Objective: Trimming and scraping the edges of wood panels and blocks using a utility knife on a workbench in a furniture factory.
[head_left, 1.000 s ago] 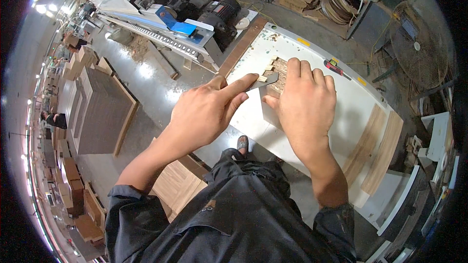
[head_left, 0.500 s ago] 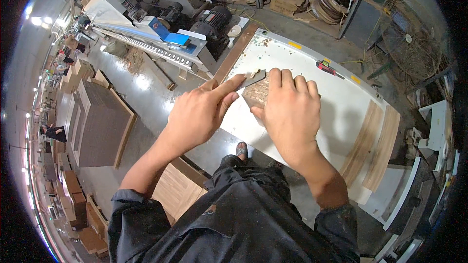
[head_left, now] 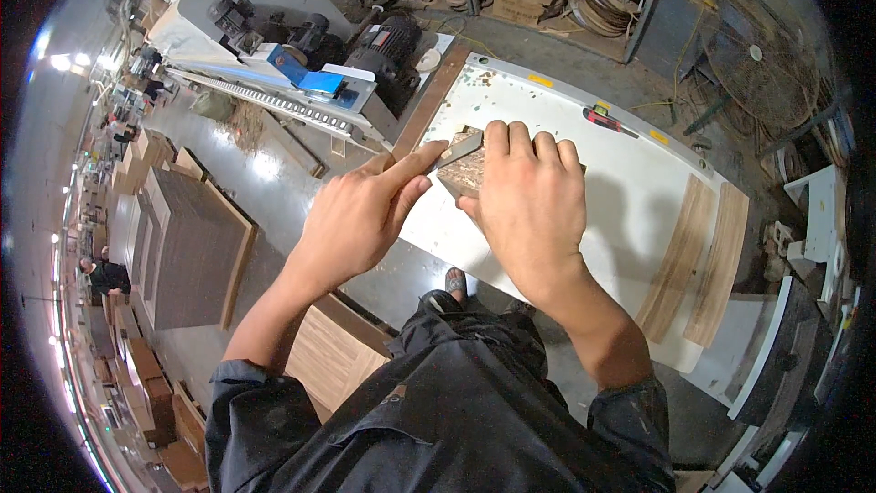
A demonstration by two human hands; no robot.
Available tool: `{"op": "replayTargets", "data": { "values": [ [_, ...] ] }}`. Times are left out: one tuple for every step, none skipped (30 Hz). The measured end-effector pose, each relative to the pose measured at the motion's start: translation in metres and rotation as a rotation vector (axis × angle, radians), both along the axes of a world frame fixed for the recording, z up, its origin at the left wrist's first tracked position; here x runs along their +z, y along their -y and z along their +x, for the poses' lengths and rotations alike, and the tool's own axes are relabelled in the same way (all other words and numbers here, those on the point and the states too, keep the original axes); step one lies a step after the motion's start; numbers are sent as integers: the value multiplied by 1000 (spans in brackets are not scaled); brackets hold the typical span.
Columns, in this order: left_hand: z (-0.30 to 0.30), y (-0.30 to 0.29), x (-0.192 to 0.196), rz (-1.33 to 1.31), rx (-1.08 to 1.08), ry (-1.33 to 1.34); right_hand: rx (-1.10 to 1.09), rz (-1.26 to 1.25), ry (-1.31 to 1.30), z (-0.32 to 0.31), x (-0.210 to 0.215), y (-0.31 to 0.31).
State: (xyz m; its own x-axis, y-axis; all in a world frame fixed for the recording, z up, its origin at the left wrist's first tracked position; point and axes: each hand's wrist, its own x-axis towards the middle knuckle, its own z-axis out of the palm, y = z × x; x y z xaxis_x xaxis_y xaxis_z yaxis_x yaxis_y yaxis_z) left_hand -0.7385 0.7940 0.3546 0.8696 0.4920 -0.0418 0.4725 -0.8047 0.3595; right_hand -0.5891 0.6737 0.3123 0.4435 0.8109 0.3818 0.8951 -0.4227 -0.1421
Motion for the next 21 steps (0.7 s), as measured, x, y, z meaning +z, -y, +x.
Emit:
{"op": "replayTargets", "data": {
  "values": [
    [1, -1, -2, -2, 3, 0, 1, -12, -26, 0, 1, 1],
    [2, -3, -5, 15, -15, 32, 2, -25, -53, -1, 2, 2],
    [3, -5, -7, 33, -33, 64, 5, -25, -53, -2, 3, 2],
    [4, -8, -8, 33, -31, 64, 4, -31, -52, -3, 3, 2],
    [5, -10, -9, 40, -25, 61, 2, -38, -52, -3, 4, 2],
    [6, -13, -10, 45, -21, 57, 2, -40, -54, -3, 4, 2],
    [8, -15, -10, 42, -22, 55, 6, -27, -44, -2, 4, 1],
    [12, -17, -8, 42, -41, 66, 9, -14, -33, -1, 3, 1],
    [13, -19, -7, 43, -53, 77, 15, -17, -35, -2, 2, 1],
    [16, -27, -12, 43, -46, 79, 21, -17, -41, -2, 2, 0],
    [21, -39, -23, 115, 9, 72, 27, -16, -45, -2, 3, -1],
    [25, -50, -31, 190, 78, 65, 47, -16, -41, -5, 4, 0],
    [32, -64, -36, 231, 75, 11, 63, -18, -44, -8, 4, 4],
    [31, -67, -38, 186, 69, 39, 80, -20, -47, -9, 4, 5],
    [34, -67, -37, 137, 41, 60, 67, -23, -51, -6, 4, 5],
    [33, -63, -33, 134, 28, 56, 59, -7, -58, 0, 4, 3],
    [27, -55, -27, -5, 34, 83, 51, 8, -66, 5, 4, 0],
    [22, -44, -20, -148, 37, 108, 34, 4, -70, 7, 3, -1],
    [18, -37, -12, -150, 25, 106, 42, 10, -41, 11, 1, -3],
    [13, -29, -6, -184, 12, 86, 50, 16, -11, 14, 1, -5],
    [7, -25, -3, -217, 11, 67, 50, 16, -11, 15, 0, -6]
  ]
}}
